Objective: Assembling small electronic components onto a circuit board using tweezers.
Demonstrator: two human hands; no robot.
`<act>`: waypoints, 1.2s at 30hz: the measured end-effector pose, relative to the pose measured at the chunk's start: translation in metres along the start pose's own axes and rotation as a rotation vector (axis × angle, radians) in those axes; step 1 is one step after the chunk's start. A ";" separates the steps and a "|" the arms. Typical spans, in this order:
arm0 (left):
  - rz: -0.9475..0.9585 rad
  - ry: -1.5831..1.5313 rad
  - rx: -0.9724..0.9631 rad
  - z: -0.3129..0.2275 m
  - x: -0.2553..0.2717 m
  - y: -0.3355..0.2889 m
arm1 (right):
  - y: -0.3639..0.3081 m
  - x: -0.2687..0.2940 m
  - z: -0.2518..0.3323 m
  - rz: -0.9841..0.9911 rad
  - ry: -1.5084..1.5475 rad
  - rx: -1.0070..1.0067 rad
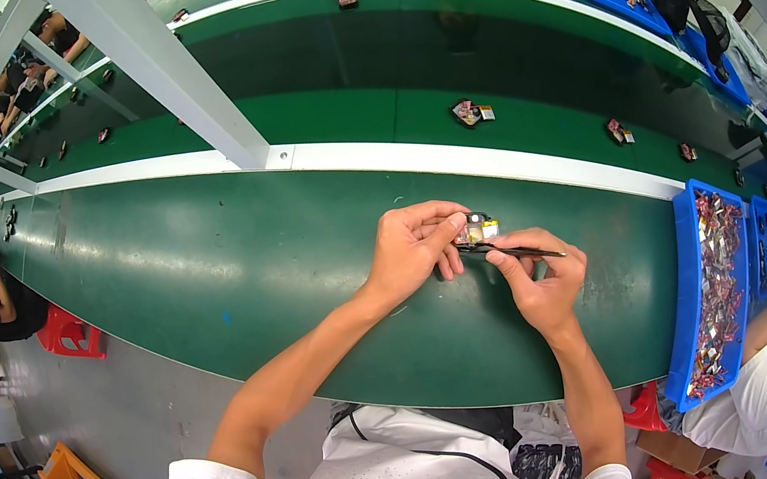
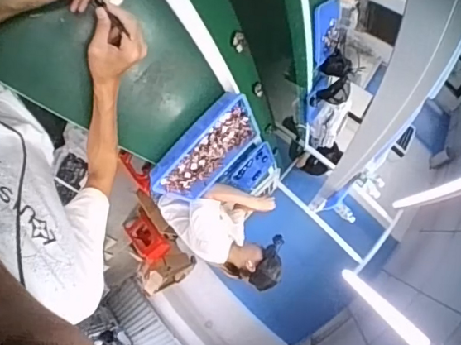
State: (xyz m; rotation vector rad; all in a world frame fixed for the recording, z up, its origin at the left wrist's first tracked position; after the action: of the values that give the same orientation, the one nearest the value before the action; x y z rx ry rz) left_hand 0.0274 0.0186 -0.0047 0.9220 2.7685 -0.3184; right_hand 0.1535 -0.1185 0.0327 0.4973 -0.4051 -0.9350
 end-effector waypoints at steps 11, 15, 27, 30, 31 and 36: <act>0.009 -0.010 0.029 0.003 0.000 0.000 | -0.001 -0.002 -0.001 0.017 -0.021 0.075; 0.017 -0.004 0.033 0.002 -0.001 -0.001 | 0.000 -0.002 0.001 0.012 -0.040 0.081; 0.010 0.144 0.051 0.002 -0.015 -0.005 | -0.005 0.007 -0.001 0.020 -0.096 0.080; -0.025 0.147 0.042 0.003 -0.018 -0.005 | -0.004 0.008 -0.003 0.015 -0.091 0.120; -0.033 0.145 0.043 0.007 -0.019 -0.005 | -0.005 0.008 -0.004 0.016 -0.085 0.142; -0.049 0.149 0.046 0.004 -0.021 -0.006 | -0.005 0.009 -0.002 0.032 -0.077 0.162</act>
State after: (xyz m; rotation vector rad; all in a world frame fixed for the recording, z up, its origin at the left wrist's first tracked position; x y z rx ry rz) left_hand 0.0407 0.0014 -0.0026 0.9257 2.9347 -0.3351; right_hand 0.1562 -0.1276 0.0293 0.6016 -0.5600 -0.8969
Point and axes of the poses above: each hand's wrist, its own y-axis towards the middle knuckle, its own x-axis out of the back of the hand, z = x × y, the point moved 3 cm from there along y, towards the middle knuckle, and after that the axes turned 15 degrees about -z, right-handed, at the moved point
